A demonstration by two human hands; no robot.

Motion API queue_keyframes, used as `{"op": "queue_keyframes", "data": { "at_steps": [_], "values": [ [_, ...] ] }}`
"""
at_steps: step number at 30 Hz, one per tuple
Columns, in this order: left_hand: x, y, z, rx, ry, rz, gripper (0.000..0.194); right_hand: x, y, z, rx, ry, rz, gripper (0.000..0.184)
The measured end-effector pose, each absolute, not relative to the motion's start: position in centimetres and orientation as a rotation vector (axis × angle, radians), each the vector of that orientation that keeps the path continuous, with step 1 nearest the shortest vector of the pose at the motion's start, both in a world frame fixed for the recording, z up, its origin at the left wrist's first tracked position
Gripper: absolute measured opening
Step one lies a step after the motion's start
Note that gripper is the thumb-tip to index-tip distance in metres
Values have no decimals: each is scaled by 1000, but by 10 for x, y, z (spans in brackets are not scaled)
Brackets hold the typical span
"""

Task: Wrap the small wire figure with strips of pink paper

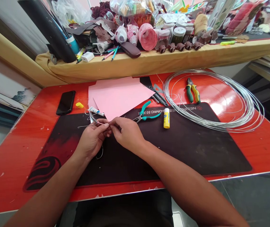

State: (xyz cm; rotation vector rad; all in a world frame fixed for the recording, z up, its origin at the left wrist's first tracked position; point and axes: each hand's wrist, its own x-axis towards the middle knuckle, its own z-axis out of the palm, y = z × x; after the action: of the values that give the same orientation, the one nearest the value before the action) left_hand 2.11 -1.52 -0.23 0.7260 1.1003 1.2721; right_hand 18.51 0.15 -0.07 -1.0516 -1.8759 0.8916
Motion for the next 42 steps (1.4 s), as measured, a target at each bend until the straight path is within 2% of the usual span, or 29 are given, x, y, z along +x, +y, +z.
{"op": "queue_keyframes", "data": {
  "at_steps": [9, 15, 22, 25, 30, 38, 42],
  "values": [
    [21, -15, -2, 700, 1104, 1313, 28, 184, 0, 0, -1039, -1794, 993, 15],
    [18, -14, -1, 772, 1109, 1381, 25, 186, 7, 0, -994, -1614, 1214, 10],
    [18, -18, 0, 1010, 1173, 1411, 21, 184, 8, -1, -937, -1470, 1493, 18],
    [18, -21, 0, 1173, 1226, 1390, 17, 183, 8, -2, -941, -1471, 1531, 24],
    [20, -23, -1, 1276, 1275, 1362, 14, 183, 9, -6, -933, -1435, 1557, 15],
    [20, -20, -8, 1104, 1174, 1425, 17, 183, 12, -11, -880, -1350, 1662, 24],
    [20, -19, -7, 1063, 1163, 1431, 18, 182, 12, -12, -871, -1332, 1694, 22]
  ]
}}
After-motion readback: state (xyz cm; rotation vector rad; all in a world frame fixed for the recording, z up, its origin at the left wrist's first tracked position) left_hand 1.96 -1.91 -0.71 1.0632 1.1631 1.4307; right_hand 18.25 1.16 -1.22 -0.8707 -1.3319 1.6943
